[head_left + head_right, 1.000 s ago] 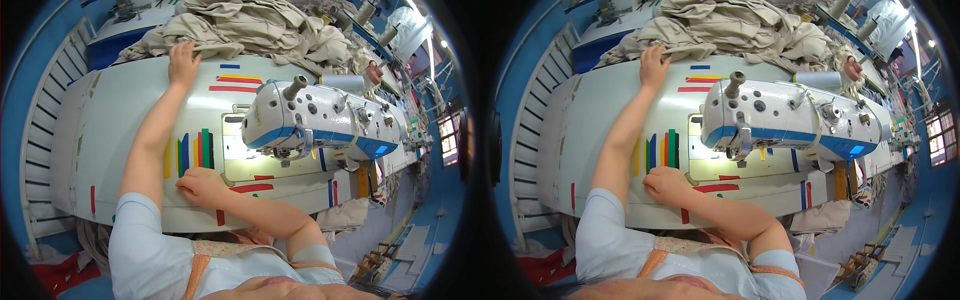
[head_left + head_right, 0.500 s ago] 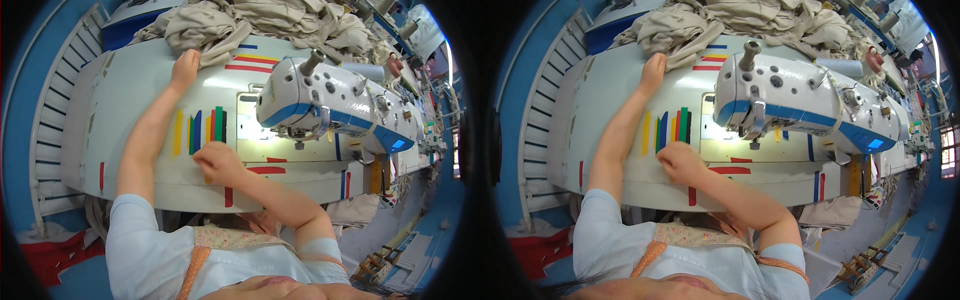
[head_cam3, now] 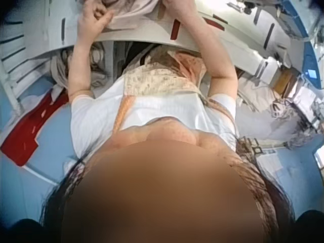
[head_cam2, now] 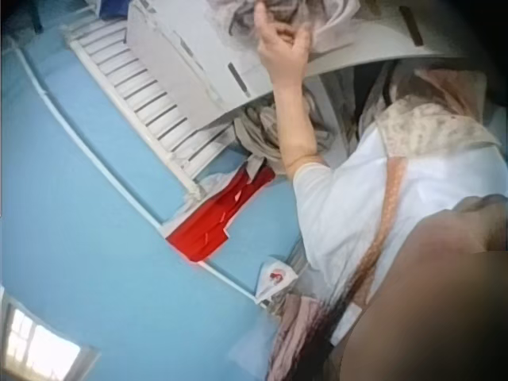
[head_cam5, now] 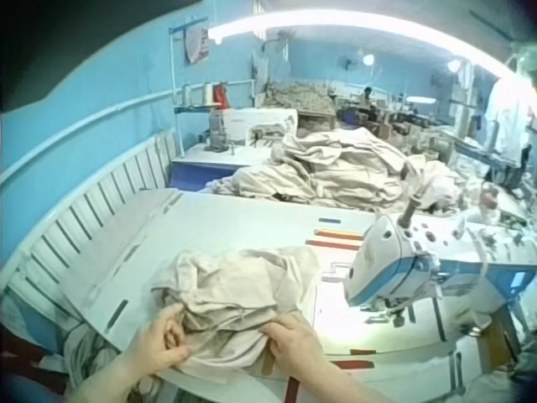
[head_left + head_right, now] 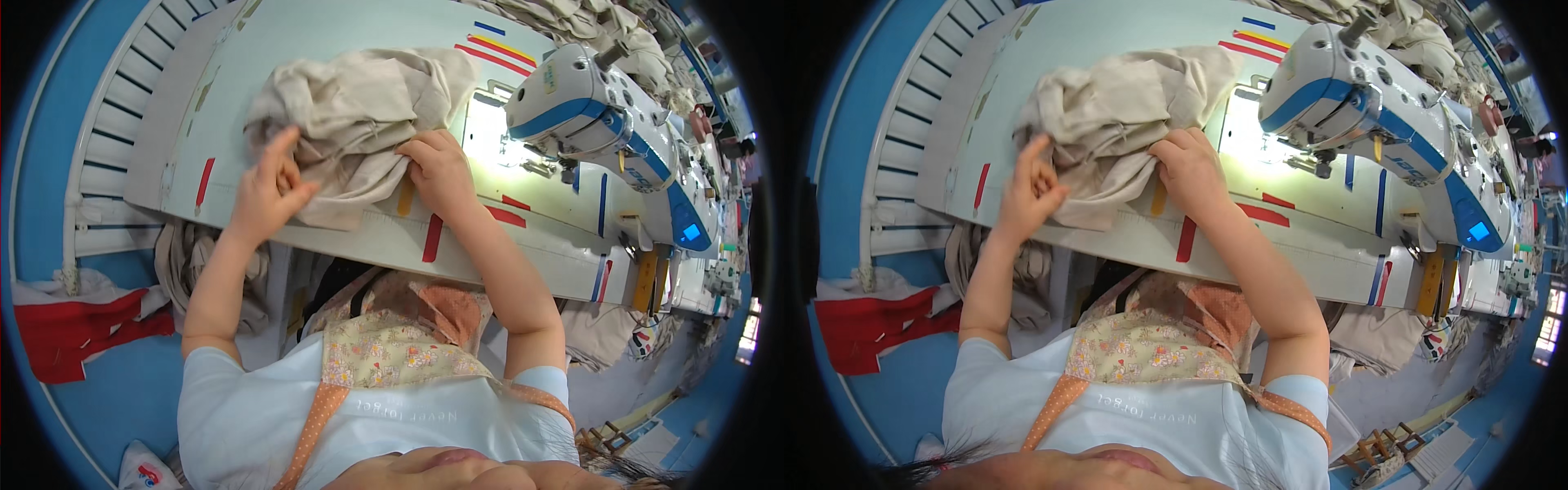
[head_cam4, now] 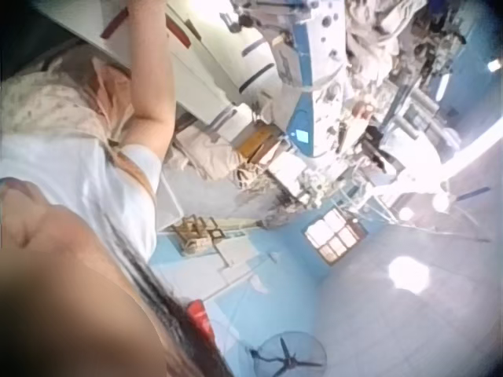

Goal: Using an industrial sewing machine to sew fabric panels together to manufacture a bag.

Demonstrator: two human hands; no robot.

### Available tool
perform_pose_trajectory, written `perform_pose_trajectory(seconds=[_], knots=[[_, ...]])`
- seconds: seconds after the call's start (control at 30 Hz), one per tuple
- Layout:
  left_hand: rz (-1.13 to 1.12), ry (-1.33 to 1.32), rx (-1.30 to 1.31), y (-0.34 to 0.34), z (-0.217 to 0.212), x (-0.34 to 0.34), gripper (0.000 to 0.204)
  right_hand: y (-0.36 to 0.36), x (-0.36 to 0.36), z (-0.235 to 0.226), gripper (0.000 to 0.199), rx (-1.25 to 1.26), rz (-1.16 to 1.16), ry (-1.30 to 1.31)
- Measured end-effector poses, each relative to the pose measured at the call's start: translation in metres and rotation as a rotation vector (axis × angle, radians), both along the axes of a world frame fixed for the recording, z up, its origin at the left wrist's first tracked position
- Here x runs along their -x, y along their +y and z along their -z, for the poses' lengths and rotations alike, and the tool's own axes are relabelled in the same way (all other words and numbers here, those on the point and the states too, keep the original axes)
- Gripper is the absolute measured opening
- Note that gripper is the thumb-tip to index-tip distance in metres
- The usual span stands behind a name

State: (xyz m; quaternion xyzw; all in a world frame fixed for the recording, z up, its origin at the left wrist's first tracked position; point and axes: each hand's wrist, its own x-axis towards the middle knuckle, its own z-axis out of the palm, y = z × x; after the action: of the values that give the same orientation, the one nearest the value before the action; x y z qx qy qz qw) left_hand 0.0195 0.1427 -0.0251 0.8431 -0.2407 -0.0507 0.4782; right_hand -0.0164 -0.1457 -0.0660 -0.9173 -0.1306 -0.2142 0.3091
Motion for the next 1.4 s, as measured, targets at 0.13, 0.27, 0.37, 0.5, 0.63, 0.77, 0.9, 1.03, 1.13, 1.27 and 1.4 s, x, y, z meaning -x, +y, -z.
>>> perform_pose_trajectory(seconds=[0.13,0.27,0.37,0.5,0.63,0.77,0.9,1.03,1.13,1.27,1.4], knots=[[-0.069,-0.278,-0.400,-0.015,-0.009,-0.035,0.045,0.025,0.021,-0.009,0.025,-0.051,-0.180,-0.018],[0.047,-0.143,-0.366,-0.007,0.001,-0.068,0.027,0.031,0.058,-0.009,0.029,-0.062,-0.192,0.062],[-0.001,-0.111,-0.176,0.007,-0.022,-0.083,0.019,0.022,0.086,-0.008,0.031,-0.088,-0.141,0.061],[-0.301,0.003,0.082,0.017,-0.028,-0.123,0.022,0.018,0.110,-0.008,0.029,-0.071,-0.120,0.006],[-0.261,0.064,0.245,0.060,-0.038,-0.204,0.035,0.021,0.123,-0.006,0.026,-0.152,-0.106,0.062],[-0.358,0.174,0.416,-0.014,-0.104,-0.205,0.036,0.024,0.123,-0.002,0.017,-0.209,-0.029,0.155],[0.298,0.050,0.492,-0.051,-0.110,-0.160,0.062,0.032,0.119,-0.017,0.010,-0.294,0.110,0.231],[0.427,-0.304,0.289,-0.069,-0.067,-0.037,0.051,0.024,0.104,-0.027,0.023,-0.713,0.374,0.535],[0.363,-0.497,0.157,-0.053,-0.036,0.030,0.043,0.023,0.090,-0.036,0.028,-0.750,0.328,0.575],[0.186,-0.624,-0.129,-0.043,-0.004,0.014,0.040,0.031,0.074,-0.057,0.025,-0.809,0.176,0.457],[0.120,-0.341,-0.133,-0.023,0.001,-0.006,0.028,0.020,0.062,-0.064,0.017,-0.730,0.209,0.335]])
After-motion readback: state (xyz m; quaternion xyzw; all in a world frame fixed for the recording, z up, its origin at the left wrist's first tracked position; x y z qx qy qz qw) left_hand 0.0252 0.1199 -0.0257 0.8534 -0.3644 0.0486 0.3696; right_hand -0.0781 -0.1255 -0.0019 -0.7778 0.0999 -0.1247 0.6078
